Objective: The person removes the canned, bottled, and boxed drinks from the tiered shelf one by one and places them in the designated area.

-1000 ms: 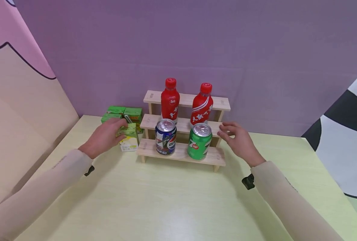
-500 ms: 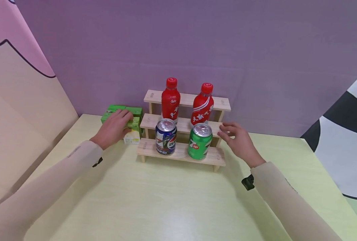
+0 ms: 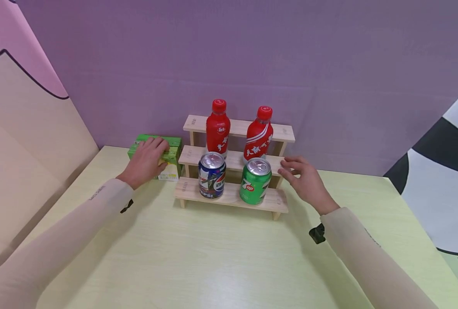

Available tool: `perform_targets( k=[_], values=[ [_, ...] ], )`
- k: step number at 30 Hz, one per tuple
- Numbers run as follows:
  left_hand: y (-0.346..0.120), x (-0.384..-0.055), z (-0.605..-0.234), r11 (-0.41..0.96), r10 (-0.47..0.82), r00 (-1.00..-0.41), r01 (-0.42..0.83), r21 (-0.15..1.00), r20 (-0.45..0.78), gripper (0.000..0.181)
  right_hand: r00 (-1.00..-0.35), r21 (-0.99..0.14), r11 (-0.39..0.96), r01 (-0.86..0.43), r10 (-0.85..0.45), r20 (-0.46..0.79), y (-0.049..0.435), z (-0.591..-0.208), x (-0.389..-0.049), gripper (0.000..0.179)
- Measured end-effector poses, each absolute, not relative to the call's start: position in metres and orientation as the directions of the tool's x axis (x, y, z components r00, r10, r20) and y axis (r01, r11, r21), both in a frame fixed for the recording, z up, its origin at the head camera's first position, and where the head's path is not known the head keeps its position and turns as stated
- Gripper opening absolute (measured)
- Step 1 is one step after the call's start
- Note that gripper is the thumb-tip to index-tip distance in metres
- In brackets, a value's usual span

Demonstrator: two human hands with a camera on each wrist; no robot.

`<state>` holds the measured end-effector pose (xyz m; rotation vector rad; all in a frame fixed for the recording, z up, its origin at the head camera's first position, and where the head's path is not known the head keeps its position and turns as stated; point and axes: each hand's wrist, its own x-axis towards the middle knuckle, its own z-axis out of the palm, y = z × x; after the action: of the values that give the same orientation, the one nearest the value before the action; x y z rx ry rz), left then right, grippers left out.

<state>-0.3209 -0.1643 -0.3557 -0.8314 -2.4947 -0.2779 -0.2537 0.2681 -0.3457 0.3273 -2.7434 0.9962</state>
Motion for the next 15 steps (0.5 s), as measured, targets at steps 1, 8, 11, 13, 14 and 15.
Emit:
perform_targets(
  k=[1,8,11,13,14,15],
  values=[
    [-0.165,-0.321,-0.356,0.798,0.502,-0.704,0.601,0.046,0.503,0.035,-0.955,-0.604,0.748,-0.274,-0.137,0.263,0.268,-0.346,-0.254,0.038],
    [-0.168,-0.318,-0.351,0.808,0.464,-0.756,0.575,0.131,0.462,0.03,-0.957,-0.605,0.75,-0.266,-0.133,0.256,0.268,-0.347,-0.254,0.038],
    [-0.168,-0.316,-0.347,0.808,0.448,-0.767,0.568,0.159,0.46,0.032,-0.955,-0.602,0.75,-0.273,-0.138,0.261,0.268,-0.346,-0.254,0.038],
    [-0.166,-0.315,-0.343,0.796,0.441,-0.76,0.577,0.183,0.478,0.033,-0.954,-0.597,0.753,-0.277,-0.142,0.263,0.268,-0.346,-0.253,0.038],
    [-0.163,-0.313,-0.34,0.789,0.434,-0.757,0.581,0.2,0.489,0.035,-0.954,-0.596,0.754,-0.278,-0.143,0.264,0.268,-0.345,-0.253,0.038],
    [-0.159,-0.312,-0.337,0.78,0.425,-0.755,0.586,0.222,0.499,0.036,-0.953,-0.595,0.754,-0.279,-0.143,0.266,0.269,-0.345,-0.253,0.038]
  ],
)
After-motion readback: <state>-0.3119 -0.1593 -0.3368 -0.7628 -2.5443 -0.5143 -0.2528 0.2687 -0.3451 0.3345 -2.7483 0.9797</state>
